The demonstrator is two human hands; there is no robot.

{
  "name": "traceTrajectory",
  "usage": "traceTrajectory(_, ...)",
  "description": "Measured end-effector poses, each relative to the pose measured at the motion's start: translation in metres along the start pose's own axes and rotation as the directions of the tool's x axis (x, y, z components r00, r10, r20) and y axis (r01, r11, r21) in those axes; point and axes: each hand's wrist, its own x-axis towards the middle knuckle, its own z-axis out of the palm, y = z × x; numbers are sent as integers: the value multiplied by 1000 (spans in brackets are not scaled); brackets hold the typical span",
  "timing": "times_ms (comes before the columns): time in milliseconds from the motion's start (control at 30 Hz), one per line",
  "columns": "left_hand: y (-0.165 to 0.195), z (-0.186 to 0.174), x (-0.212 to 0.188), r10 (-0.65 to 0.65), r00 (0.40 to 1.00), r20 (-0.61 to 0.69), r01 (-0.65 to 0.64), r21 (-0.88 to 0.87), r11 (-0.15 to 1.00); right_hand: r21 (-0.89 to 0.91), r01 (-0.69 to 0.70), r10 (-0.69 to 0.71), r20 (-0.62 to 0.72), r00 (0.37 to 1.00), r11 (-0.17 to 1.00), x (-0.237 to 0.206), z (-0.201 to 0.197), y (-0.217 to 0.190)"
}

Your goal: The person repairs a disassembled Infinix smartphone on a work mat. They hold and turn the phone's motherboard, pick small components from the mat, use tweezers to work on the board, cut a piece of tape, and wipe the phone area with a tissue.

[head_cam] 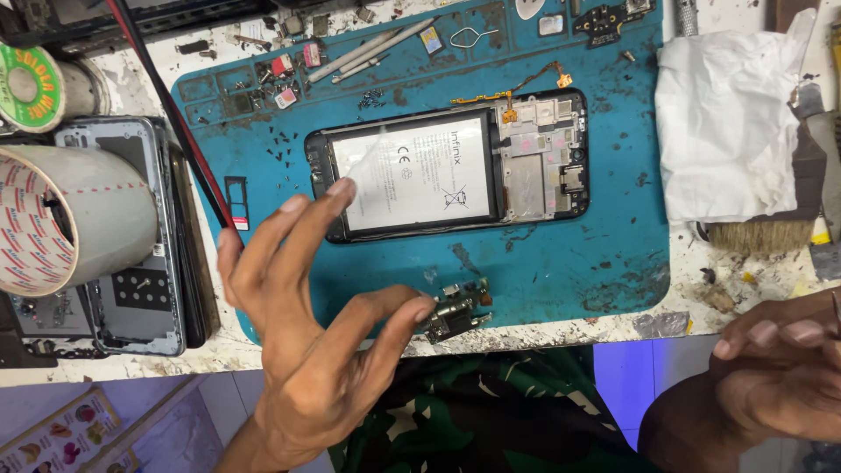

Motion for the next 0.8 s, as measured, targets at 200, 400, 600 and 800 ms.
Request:
traceTrajectory(200, -11, 13, -9, 31, 999, -23, -26, 170, 985, -70, 18, -15, 43, 999, 997, 3, -21, 4)
traceTrajectory(400, -20, 24, -18, 95, 995, 16, -96, 281, 955, -206, 10, 49, 281, 958, 979, 16, -56, -5)
traceTrajectory(600, -21, 26, -17, 80, 997, 1, -78, 238, 968, -195, -107, 169, 339, 925, 975, 30, -25, -30)
traceTrajectory(800, -21, 24, -17, 95, 995, -19, -90, 189, 978, -539, -95, 439, 557, 705, 837, 96, 159, -124)
